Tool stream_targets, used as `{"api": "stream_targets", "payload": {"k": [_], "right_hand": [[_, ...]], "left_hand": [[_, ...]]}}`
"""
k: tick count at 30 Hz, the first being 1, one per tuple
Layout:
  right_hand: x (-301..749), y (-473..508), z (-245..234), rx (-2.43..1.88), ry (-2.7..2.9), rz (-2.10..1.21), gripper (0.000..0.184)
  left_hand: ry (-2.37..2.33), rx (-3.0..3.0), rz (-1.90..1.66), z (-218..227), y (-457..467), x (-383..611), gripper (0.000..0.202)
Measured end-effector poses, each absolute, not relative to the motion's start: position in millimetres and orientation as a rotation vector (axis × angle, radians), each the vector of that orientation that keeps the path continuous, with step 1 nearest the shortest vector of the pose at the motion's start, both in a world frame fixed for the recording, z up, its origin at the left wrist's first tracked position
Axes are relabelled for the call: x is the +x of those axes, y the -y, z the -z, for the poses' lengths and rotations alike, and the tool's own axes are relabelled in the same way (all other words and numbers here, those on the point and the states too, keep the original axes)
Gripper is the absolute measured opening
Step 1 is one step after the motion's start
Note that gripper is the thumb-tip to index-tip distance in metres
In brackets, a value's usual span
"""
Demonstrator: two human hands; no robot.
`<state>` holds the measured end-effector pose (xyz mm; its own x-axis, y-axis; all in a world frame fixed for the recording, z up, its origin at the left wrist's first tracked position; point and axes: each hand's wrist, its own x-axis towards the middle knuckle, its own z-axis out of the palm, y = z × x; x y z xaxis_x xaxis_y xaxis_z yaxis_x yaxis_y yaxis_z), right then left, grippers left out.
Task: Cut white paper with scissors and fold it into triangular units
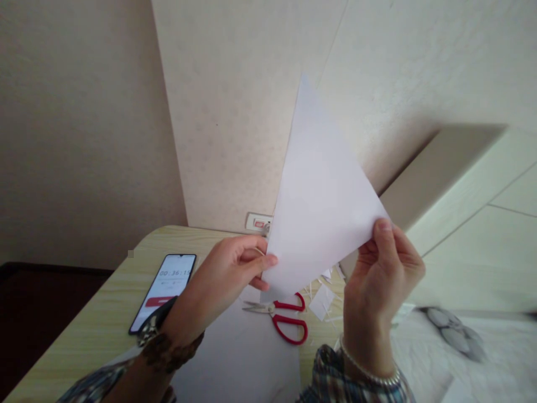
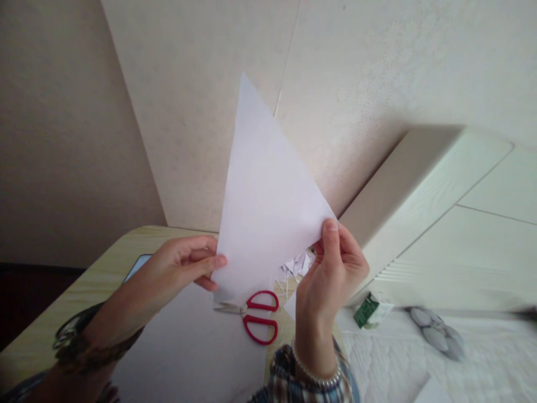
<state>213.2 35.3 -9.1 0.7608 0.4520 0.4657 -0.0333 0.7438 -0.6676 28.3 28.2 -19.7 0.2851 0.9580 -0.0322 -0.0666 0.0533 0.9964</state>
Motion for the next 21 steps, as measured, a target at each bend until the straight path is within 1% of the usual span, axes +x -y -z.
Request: {"api": "stream_targets", "payload": {"k": [4, 6, 11, 15, 17, 19, 21], "right_hand": [[213.3, -37.7, 9.5, -0.681, 0.640, -0.275, 0.006], [214.8, -39.3, 9.0, -0.677, 0.629, -0.273, 0.005], [223.2, -42.3, 5.5, -0.654, 0.611, -0.261, 0.010], [231.1, -42.5, 5.2, -0.661, 0.615, -0.232, 0.014], [232.7, -41.4, 8.6, -0.724, 0.659, -0.234, 0.009], [232.9, -39.7, 14.2, -0.811, 0.759, -0.240, 0.003], [232.7, -38.1, 20.1, -0.878, 0.905, -0.199, 0.003]], "left_hand": [[-0.956, 1.358, -1.001, 20.6, -27.9, 25.0, 0.009], [-0.919, 1.413, -0.974, 23.4, -28.7, 24.8, 0.007], [-0.974, 1.343, -0.969, 33.9, -33.1, 26.0, 0.017], [-0.996, 1.317, -0.983, 31.7, -36.5, 21.5, 0.016], [-1.036, 1.334, -1.081, 25.8, -36.3, 17.0, 0.015], [-1.120, 1.358, -1.261, 18.7, -34.2, 11.3, 0.017], [-1.209, 1.367, -1.439, 12.6, -31.8, 4.1, 0.018]]}}
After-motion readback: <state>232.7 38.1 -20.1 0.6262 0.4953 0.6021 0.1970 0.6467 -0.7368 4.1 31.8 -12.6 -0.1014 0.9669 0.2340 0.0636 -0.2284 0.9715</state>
